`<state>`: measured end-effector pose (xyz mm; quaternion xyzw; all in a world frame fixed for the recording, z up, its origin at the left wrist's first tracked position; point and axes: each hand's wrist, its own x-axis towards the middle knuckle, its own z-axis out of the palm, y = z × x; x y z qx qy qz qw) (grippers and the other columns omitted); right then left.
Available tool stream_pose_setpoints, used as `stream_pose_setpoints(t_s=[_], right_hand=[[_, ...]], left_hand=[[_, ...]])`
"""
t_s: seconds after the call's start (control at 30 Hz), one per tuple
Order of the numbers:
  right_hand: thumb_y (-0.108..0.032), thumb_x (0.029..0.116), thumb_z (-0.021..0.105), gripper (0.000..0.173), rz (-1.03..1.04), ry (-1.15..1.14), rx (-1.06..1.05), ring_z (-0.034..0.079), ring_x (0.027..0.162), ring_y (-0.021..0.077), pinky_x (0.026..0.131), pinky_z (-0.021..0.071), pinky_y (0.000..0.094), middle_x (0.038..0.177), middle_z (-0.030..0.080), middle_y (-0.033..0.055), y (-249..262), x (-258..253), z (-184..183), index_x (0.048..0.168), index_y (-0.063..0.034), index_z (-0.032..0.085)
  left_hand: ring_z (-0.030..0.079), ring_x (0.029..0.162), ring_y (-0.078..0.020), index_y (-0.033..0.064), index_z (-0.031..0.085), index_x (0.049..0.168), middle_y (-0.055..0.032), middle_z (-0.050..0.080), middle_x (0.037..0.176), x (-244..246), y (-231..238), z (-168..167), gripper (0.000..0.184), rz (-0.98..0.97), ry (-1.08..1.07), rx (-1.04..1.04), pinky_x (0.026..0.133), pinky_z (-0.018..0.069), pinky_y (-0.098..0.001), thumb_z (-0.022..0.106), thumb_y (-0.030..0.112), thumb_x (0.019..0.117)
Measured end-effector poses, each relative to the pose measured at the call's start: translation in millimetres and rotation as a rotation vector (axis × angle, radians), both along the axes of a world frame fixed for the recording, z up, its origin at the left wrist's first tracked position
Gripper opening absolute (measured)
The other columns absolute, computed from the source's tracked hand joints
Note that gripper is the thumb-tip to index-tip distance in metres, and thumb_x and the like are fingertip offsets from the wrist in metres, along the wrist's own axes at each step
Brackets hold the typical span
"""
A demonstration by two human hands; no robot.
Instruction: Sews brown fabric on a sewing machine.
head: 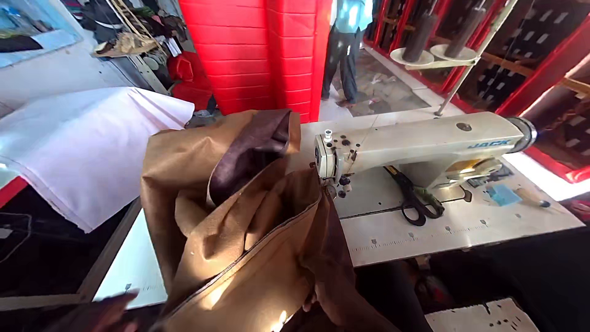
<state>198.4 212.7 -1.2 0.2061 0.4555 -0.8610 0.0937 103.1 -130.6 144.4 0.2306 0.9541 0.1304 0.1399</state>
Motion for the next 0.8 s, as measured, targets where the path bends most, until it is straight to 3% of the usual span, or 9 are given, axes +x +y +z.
stream_pose_setpoints(t_s=[0.13, 0.2, 0.27, 0.33, 0.37, 0.47, 0.6, 0.7, 0.8], right_hand=[[-0.014, 0.104, 0.052, 0.024, -0.061, 0.213, 0.478, 0.064, 0.081, 0.0074, 0.075, 0.0549, 0.0274, 0.091, 0.068, 0.0061, -29.5, -19.0, -0.9, 0.113, 0.0035, 0.066], [-0.006, 0.0924, 0.065, 0.033, -0.13, 0.278, 0.818, 0.065, 0.1, 0.0098, 0.091, 0.0512, 0.0235, 0.105, 0.069, 0.0169, -35.7, -8.7, 2.6, 0.117, 0.0153, 0.063], [-0.019, 0.0892, 0.072, 0.049, 0.085, 0.172, 1.121, 0.063, 0.111, 0.0153, 0.1, 0.0469, 0.0293, 0.118, 0.069, 0.0197, -28.2, -1.7, 5.9, 0.126, 0.0122, 0.062], [-0.017, 0.0999, 0.059, 0.032, 0.299, 0.301, 0.99, 0.066, 0.087, 0.0183, 0.081, 0.0538, 0.0324, 0.098, 0.069, 0.018, -12.4, -0.2, 7.2, 0.119, 0.0084, 0.065], [-0.018, 0.1032, 0.053, 0.028, 0.39, 0.372, 0.901, 0.069, 0.077, 0.0193, 0.074, 0.0582, 0.0354, 0.091, 0.07, 0.0158, 0.7, 0.0, 2.5, 0.113, 0.0055, 0.066], [-0.022, 0.1023, 0.057, 0.026, 0.206, 0.414, 1.104, 0.071, 0.086, 0.019, 0.079, 0.0602, 0.0387, 0.101, 0.073, 0.01, 38.6, 5.7, -7.8, 0.112, -0.0053, 0.074], [-0.043, 0.1004, 0.058, 0.049, 0.131, 0.428, 1.609, 0.049, 0.14, 0.0254, 0.112, 0.0432, 0.0476, 0.148, 0.057, 0.0054, 79.3, -10.0, -43.1, 0.141, -0.0158, 0.063], [-0.054, 0.1022, 0.049, 0.058, 0.209, 0.42, 1.724, 0.042, 0.147, 0.0282, 0.117, 0.0375, 0.051, 0.157, 0.049, 0.0072, 77.0, -7.3, -59.5, 0.145, -0.0154, 0.058], [-0.055, 0.1019, 0.049, 0.056, 0.201, 0.396, 1.708, 0.047, 0.143, 0.0261, 0.115, 0.0388, 0.0501, 0.153, 0.053, 0.0063, 75.4, -9.2, -51.8, 0.139, -0.0159, 0.063]], left_hand=[[0.063, 0.123, -0.0316, 0.003, 0.07, 0.127, -0.0195, 0.068, 0.127, 19.4, 138.9, 0.2, 0.038, -0.287, 0.14, 0.393, 0.107, 0.0495, -0.0497, 0.061, 0.031, 0.1026], [0.051, 0.14, -0.026, 0.0094, 0.06, 0.143, -0.0102, 0.058, 0.147, 37.2, 237.4, 17.8, 0.045, -0.418, -0.152, 0.109, 0.118, 0.0357, -0.0468, 0.05, 0.034, 0.1071], [0.037, 0.15, -0.0276, 0.008, 0.039, 0.157, -0.0111, 0.041, 0.161, 27.4, 305.5, 2.0, 0.052, -0.534, -0.281, -0.223, 0.123, 0.0266, -0.0457, 0.04, 0.033, 0.1115], [0.061, 0.123, -0.0428, -0.0058, 0.057, 0.138, -0.0285, 0.062, 0.133, -13.9, 314.0, -79.4, 0.046, -0.585, -0.153, 0.003, 0.107, 0.0452, -0.0567, 0.051, 0.028, 0.1071], [0.06, 0.122, -0.0437, -0.0055, 0.057, 0.136, -0.0293, 0.061, 0.131, -28.7, 318.9, -96.3, 0.042, -0.514, -0.183, 0.003, 0.106, 0.045, -0.0581, 0.052, 0.024, 0.1068], [0.046, 0.143, -0.0304, 0.0019, 0.052, 0.148, -0.0166, 0.048, 0.154, -52.3, 317.8, -145.6, 0.046, -0.432, 0.013, 0.132, 0.119, 0.0374, -0.0461, 0.053, 0.019, 0.1046], [0.051, 0.139, -0.0277, 0.0022, 0.058, 0.141, -0.0131, 0.055, 0.15, -41.7, 324.2, -116.5, 0.038, -0.356, 0.052, 0.217, 0.116, 0.0405, -0.0421, 0.05, 0.015, 0.1065], [0.06, 0.127, -0.031, 0.0038, 0.068, 0.13, -0.0161, 0.065, 0.133, -43.2, 333.1, -123.4, 0.031, -0.256, 0.144, 0.282, 0.109, 0.0458, -0.0431, 0.053, 0.016, 0.1054], [0.055, 0.133, -0.0304, 0.0079, 0.066, 0.134, -0.0157, 0.062, 0.136, -69.7, 321.5, -154.6, 0.035, -0.342, 0.154, 0.266, 0.115, 0.04, -0.0467, 0.053, 0.022, 0.105]])
